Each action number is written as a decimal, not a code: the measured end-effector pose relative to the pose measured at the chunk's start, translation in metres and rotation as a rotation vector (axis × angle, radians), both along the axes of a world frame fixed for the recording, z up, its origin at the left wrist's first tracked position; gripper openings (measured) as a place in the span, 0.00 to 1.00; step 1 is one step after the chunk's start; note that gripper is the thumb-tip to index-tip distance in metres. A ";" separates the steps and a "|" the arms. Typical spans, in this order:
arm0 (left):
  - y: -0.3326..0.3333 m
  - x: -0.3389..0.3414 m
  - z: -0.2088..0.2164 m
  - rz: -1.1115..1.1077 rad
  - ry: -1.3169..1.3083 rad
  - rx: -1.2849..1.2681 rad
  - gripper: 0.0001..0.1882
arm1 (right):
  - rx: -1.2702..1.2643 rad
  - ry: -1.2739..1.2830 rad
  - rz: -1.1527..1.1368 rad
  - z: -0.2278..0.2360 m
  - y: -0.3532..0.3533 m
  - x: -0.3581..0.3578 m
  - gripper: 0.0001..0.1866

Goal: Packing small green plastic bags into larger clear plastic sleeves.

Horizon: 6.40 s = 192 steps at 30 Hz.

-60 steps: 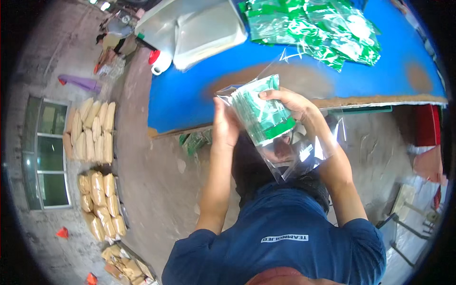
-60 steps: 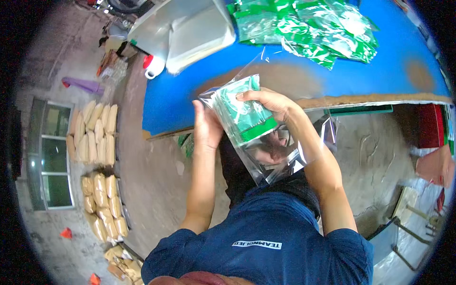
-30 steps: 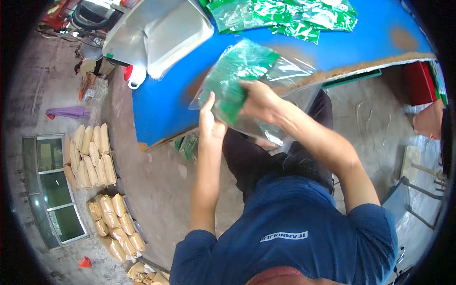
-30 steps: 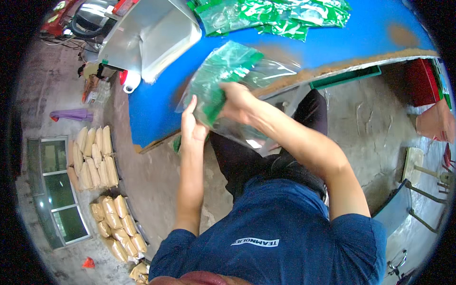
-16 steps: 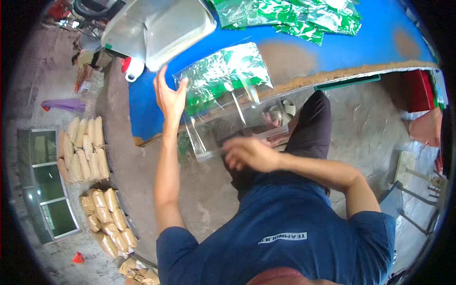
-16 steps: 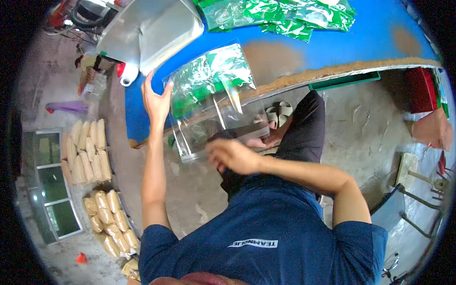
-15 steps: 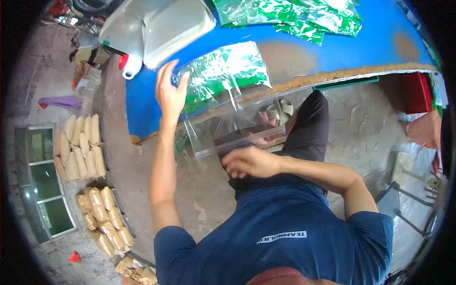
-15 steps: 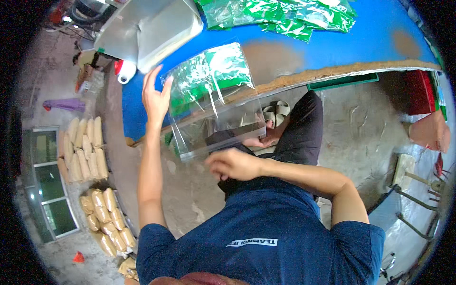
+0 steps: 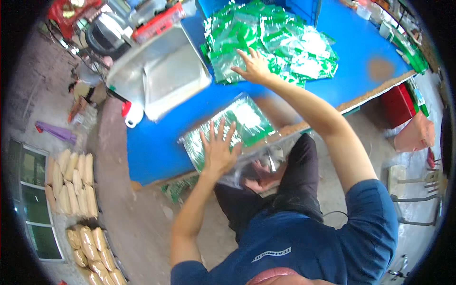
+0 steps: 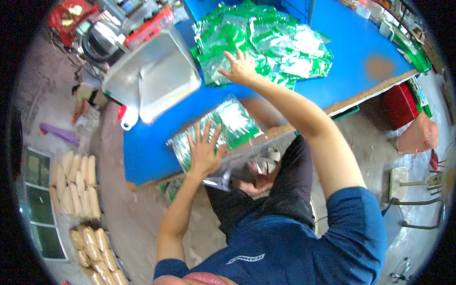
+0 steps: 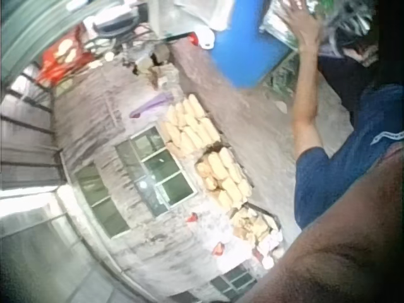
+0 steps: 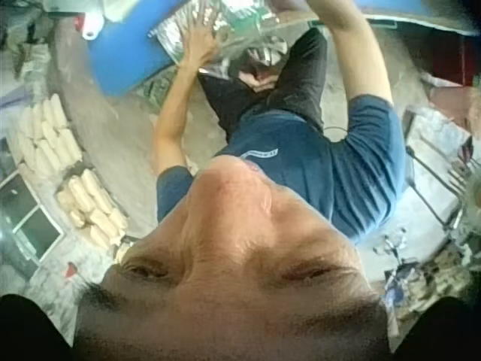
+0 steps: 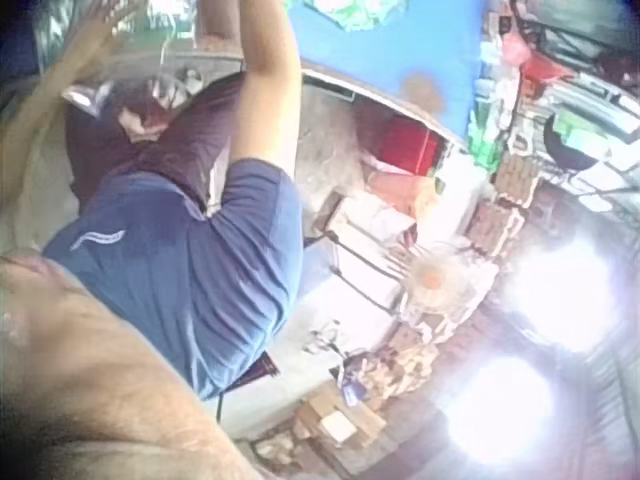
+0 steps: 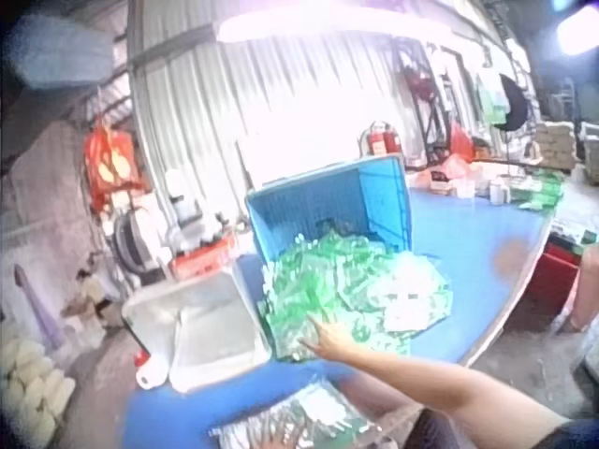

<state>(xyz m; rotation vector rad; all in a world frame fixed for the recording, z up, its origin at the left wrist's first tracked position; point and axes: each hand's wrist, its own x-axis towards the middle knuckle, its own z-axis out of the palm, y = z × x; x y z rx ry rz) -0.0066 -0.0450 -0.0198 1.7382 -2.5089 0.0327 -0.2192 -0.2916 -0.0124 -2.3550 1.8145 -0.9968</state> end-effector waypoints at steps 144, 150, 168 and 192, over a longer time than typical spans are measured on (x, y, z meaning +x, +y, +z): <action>0.096 -0.059 -0.042 0.150 2.748 1.119 0.38 | 0.746 -1.248 0.336 -0.005 0.295 -0.005 0.13; 0.102 -0.053 -0.039 0.311 2.346 0.542 0.27 | -0.065 -0.086 0.178 -0.003 0.210 -0.066 0.34; 0.118 -0.040 -0.037 0.312 2.344 0.738 0.35 | 1.073 -1.731 0.473 0.008 0.308 -0.008 0.09; 0.097 -0.023 -0.034 0.211 2.244 0.668 0.36 | 0.862 -1.050 0.389 0.021 0.287 -0.033 0.21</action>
